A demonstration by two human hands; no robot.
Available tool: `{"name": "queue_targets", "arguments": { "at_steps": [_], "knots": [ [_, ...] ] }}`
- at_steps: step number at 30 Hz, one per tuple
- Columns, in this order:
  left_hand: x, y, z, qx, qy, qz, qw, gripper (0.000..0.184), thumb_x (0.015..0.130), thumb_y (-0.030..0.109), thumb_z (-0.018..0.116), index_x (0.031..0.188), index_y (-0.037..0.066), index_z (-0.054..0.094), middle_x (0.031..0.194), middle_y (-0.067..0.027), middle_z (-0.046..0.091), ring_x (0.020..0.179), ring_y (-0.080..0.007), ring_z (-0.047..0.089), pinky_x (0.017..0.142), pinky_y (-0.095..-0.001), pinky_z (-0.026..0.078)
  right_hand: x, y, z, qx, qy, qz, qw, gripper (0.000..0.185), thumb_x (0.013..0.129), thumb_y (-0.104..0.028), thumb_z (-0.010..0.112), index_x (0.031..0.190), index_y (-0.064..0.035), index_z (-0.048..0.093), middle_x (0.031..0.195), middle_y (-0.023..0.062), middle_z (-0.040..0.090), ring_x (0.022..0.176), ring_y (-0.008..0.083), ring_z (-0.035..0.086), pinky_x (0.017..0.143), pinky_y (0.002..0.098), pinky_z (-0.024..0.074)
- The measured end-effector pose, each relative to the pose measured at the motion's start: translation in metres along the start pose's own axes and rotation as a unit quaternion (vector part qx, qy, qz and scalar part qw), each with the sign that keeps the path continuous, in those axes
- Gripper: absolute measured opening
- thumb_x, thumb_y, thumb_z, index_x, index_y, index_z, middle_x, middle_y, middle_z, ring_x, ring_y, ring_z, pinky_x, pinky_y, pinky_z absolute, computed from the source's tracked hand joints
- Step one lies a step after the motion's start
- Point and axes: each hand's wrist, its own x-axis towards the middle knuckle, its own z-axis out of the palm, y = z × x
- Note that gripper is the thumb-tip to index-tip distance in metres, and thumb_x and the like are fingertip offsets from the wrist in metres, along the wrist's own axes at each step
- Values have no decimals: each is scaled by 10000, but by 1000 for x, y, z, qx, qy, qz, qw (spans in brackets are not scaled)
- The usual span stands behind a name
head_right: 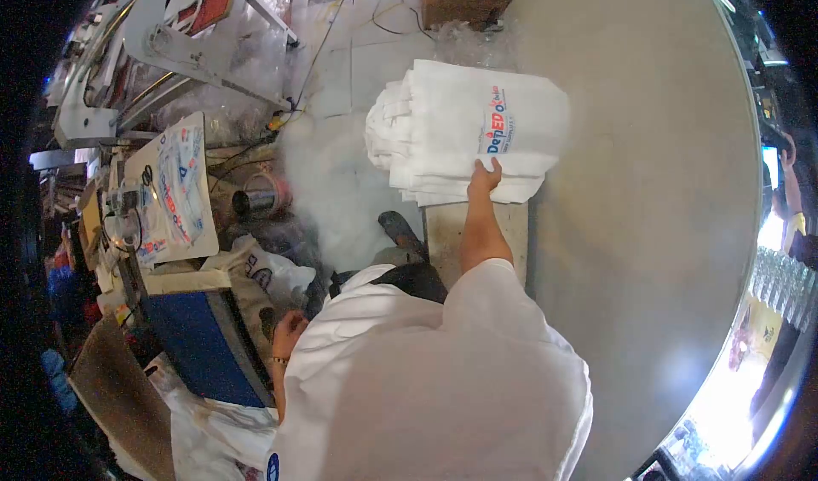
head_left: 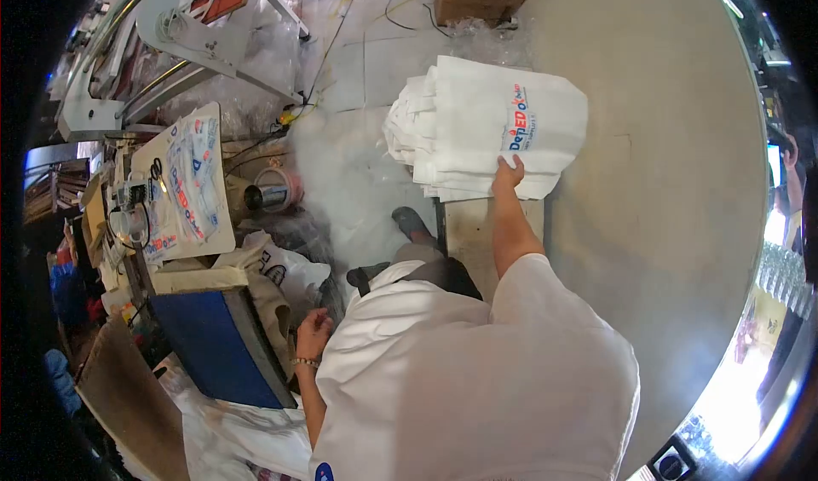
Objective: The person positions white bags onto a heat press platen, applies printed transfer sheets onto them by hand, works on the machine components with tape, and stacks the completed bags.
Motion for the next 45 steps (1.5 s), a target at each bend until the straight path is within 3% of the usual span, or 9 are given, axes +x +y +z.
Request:
{"name": "queue_targets", "arguments": {
  "at_steps": [4,7,12,18,23,30,36,38,45],
  "knots": [
    [-1,-21,28,-71,-32,-23,997,323,915,150,663,1212,23,636,997,-132,712,905,-203,682,812,-341,536,4,14,-7,-23,-61,162,985,688,813,-95,786,1422,-147,470,1328,219,517,1214,363,525,973,479,483],
    [-9,4,29,-46,-34,-40,998,321,914,157,673,1212,42,643,1014,-138,715,934,-207,688,815,-353,543,3,7,1,-482,28,139,864,789,836,-363,763,1507,-235,369,1438,285,400,1322,469,409,1005,570,443],
    [-18,1,33,-30,-30,-31,999,313,905,156,688,1202,61,655,1046,-141,718,959,-212,694,814,-353,547,2,-20,60,-436,-114,-354,819,1062,722,-734,693,1563,-235,280,1579,318,158,1421,528,239,1117,612,305],
    [-45,25,17,-72,55,-96,991,279,900,123,686,1167,43,659,995,-110,716,871,-184,683,785,-320,535,0,-17,117,-573,-353,-145,725,1133,668,-832,645,1563,-241,281,1625,252,108,1473,494,146,1127,689,190],
    [-104,20,-11,-194,241,-73,948,219,936,146,673,1115,21,666,913,-12,666,828,-102,601,766,-259,493,12,-17,120,-546,-301,-266,735,1153,657,-829,657,1516,-113,378,1574,233,299,1454,430,265,1151,603,243],
    [-244,-67,-110,-196,600,-138,763,167,977,153,640,915,0,662,801,-7,632,730,-99,568,690,-252,471,-123,-59,181,-326,-310,-563,693,630,820,-478,739,1229,-10,634,1219,224,626,1202,410,543,1033,492,411],
    [-348,-251,-111,-54,699,-312,641,304,902,277,718,1024,2,676,922,-124,697,830,-216,651,777,-338,524,-375,-70,245,-173,-642,-570,482,258,822,-209,746,1007,-38,689,1143,189,646,1111,376,580,965,460,443],
    [-351,-251,-110,-2,593,-595,543,558,855,466,717,1205,41,630,1209,-218,633,1096,-368,622,935,-471,505,-446,-67,264,-149,-702,-569,401,238,815,-180,746,1001,-45,685,1147,185,644,1114,370,578,966,453,445],
    [-407,-294,-109,-139,531,-638,540,944,769,695,665,1456,85,449,1453,-290,425,1336,-515,396,1081,-597,368,-566,-16,351,-217,-617,-733,189,712,698,-168,768,1366,-156,521,1487,141,449,1344,399,435,1069,524,382]
  ]
}}
